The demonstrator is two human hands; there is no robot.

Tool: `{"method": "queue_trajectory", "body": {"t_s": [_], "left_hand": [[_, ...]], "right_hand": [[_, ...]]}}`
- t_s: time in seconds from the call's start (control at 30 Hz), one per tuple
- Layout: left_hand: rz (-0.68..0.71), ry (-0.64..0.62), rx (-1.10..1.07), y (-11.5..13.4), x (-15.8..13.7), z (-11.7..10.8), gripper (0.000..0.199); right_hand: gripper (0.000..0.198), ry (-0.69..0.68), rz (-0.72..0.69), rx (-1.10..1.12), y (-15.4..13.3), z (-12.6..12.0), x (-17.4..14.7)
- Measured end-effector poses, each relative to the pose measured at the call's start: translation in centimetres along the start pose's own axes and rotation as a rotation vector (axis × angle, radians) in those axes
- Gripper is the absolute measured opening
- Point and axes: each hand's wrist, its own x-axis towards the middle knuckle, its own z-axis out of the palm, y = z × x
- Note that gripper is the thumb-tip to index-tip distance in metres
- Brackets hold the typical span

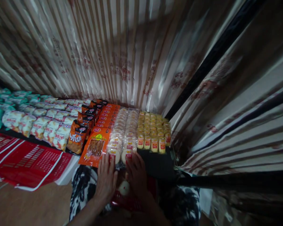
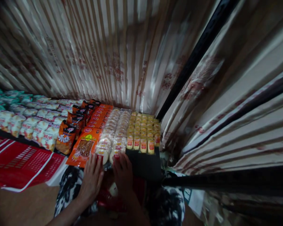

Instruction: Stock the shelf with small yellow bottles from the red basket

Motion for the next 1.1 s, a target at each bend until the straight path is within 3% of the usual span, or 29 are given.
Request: {"method": "queue_trajectory", "body": {"t_s": [0.13, 0.67, 1.1], "left_hand": [[0.054, -0.019, 0.055, -0.1, -0.9, 1.0, 0.065], [0.010, 0.057, 0.096, 0.6, 1.0, 3.5, 0.050], [-0.050, 0.106, 0.024, 0.8, 1.8, 4.0, 0.050]], "right_hand": [[0.035, -0.066, 0.001, -0.038, -0.3, 0.8, -0.4], [0.032, -0.109, 0.137, -0.090, -0.9, 1.7, 1.8], [0.031, -0.024, 0.148, -0.109, -0.7, 2.8, 2.5]]}}
